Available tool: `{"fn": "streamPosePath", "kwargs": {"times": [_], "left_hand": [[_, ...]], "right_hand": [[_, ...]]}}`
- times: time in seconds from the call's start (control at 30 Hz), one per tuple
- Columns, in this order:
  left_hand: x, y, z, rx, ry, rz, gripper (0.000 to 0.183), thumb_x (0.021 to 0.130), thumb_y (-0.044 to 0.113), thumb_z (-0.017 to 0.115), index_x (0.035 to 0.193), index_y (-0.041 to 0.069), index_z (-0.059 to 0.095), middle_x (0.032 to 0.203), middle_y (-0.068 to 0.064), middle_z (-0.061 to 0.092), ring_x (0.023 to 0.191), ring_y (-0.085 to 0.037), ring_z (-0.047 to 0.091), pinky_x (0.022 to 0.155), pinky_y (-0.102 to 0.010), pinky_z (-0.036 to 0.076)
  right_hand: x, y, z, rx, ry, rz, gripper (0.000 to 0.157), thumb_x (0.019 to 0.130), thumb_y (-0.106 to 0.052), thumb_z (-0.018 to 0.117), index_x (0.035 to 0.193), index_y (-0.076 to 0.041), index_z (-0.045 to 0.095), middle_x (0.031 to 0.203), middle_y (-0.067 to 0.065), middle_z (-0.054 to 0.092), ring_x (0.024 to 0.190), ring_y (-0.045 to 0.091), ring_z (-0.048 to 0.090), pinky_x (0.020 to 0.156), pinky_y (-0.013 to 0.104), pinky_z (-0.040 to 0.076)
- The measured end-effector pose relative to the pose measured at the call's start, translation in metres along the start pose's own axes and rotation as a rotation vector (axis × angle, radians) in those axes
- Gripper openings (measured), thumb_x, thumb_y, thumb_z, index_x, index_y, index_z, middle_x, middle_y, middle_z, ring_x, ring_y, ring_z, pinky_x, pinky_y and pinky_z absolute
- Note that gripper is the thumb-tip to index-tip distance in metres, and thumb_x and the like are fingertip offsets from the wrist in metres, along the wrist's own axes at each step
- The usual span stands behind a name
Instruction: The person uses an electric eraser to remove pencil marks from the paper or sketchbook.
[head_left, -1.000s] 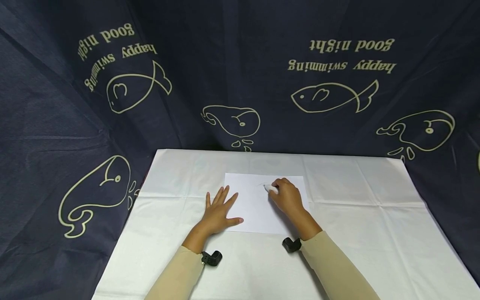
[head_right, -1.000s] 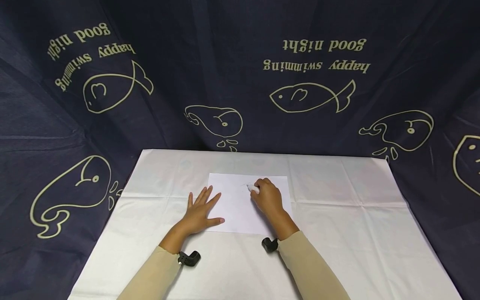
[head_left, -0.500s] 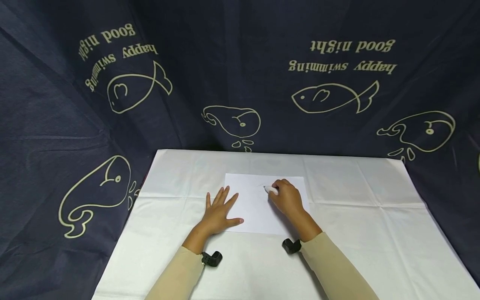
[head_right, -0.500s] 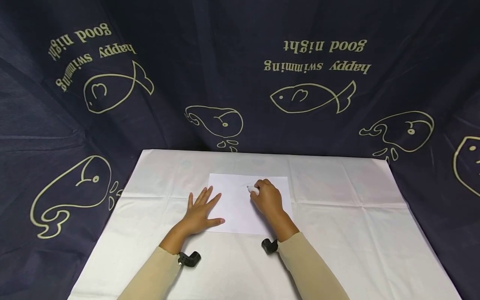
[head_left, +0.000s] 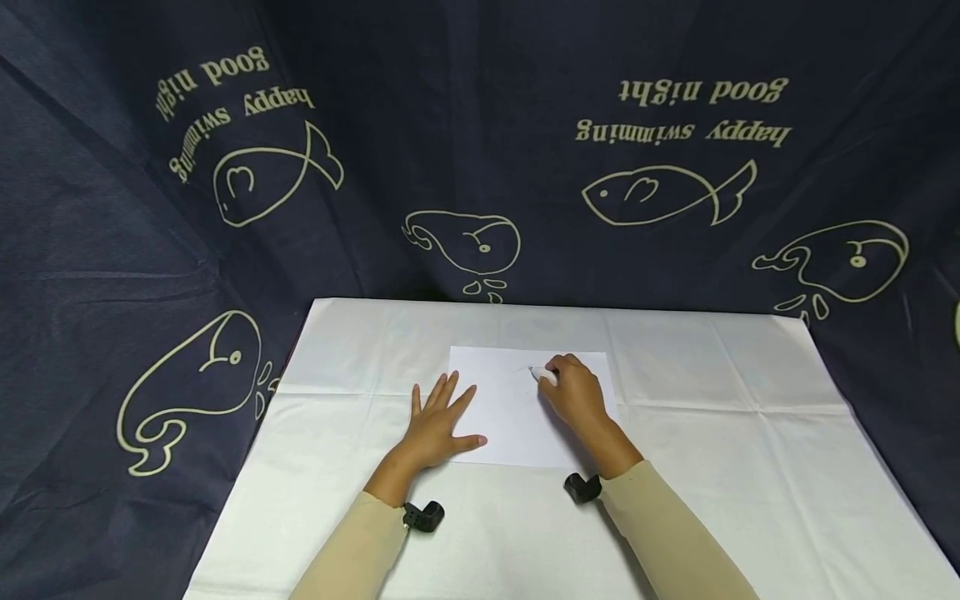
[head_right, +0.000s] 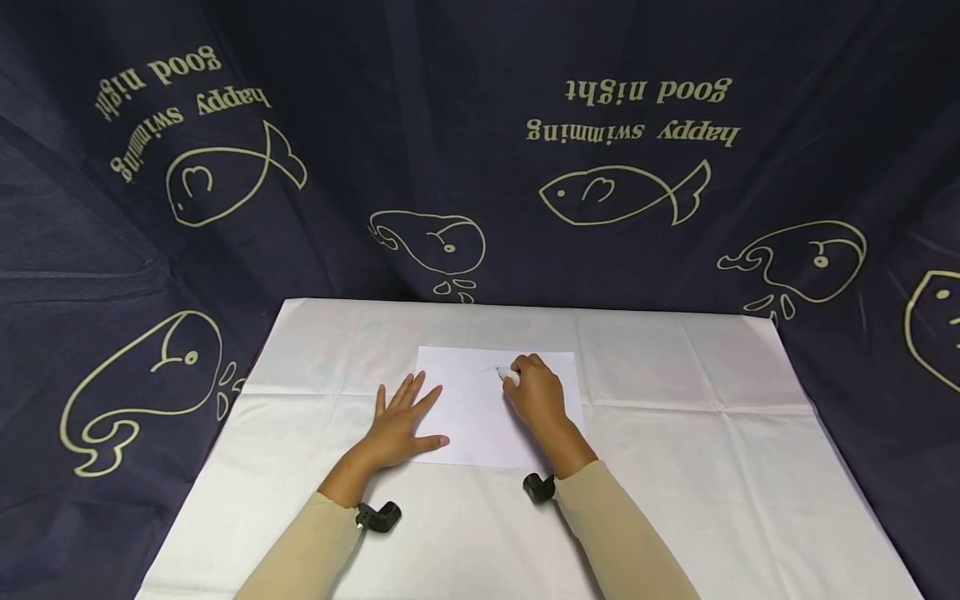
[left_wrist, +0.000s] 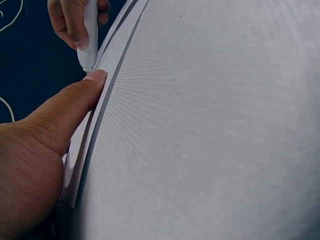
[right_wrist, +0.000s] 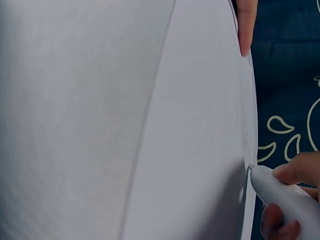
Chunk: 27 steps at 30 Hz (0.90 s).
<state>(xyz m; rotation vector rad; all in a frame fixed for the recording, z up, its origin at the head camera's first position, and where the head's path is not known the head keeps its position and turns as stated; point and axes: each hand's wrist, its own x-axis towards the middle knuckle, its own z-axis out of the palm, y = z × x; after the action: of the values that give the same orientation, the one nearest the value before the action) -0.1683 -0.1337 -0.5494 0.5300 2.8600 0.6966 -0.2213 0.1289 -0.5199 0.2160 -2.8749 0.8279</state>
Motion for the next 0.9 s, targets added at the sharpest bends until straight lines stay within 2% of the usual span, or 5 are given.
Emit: {"fn": "streamPosePath", "kwargs": {"times": [0.47, 0.9], "left_hand": [[-0.0001, 0.0, -0.0004, -0.001, 0.0, -0.002, 0.089, 0.088, 0.061, 0.068, 0.16, 0.022, 0.032, 0.172, -0.012, 0.008, 0.16, -0.032, 0.001, 0.12, -0.07, -0.011], [-0.0007, -0.0005, -0.0001, -0.015, 0.005, 0.007, 0.089, 0.089, 0.059, 0.068, 0.16, 0.022, 0.032, 0.172, -0.012, 0.008, 0.16, -0.033, 0.001, 0.12, -0.07, -0.01]], "right_hand": [[-0.0052, -0.0012, -0.0042, -0.007, -0.01, 0.021, 0.02, 0.088, -0.017, 0.072, 0.101, -0.002, 0.071, 0.099, 0.015, 0.07, 0.078, 0.027, 0.064, 0.07, 0.043, 0.053], [-0.0007, -0.0029, -0.0009, 0.0, -0.001, 0.014, 0.02, 0.089, -0.017, 0.073, 0.101, -0.002, 0.071, 0.098, 0.016, 0.069, 0.076, 0.026, 0.063, 0.068, 0.042, 0.052]]}}
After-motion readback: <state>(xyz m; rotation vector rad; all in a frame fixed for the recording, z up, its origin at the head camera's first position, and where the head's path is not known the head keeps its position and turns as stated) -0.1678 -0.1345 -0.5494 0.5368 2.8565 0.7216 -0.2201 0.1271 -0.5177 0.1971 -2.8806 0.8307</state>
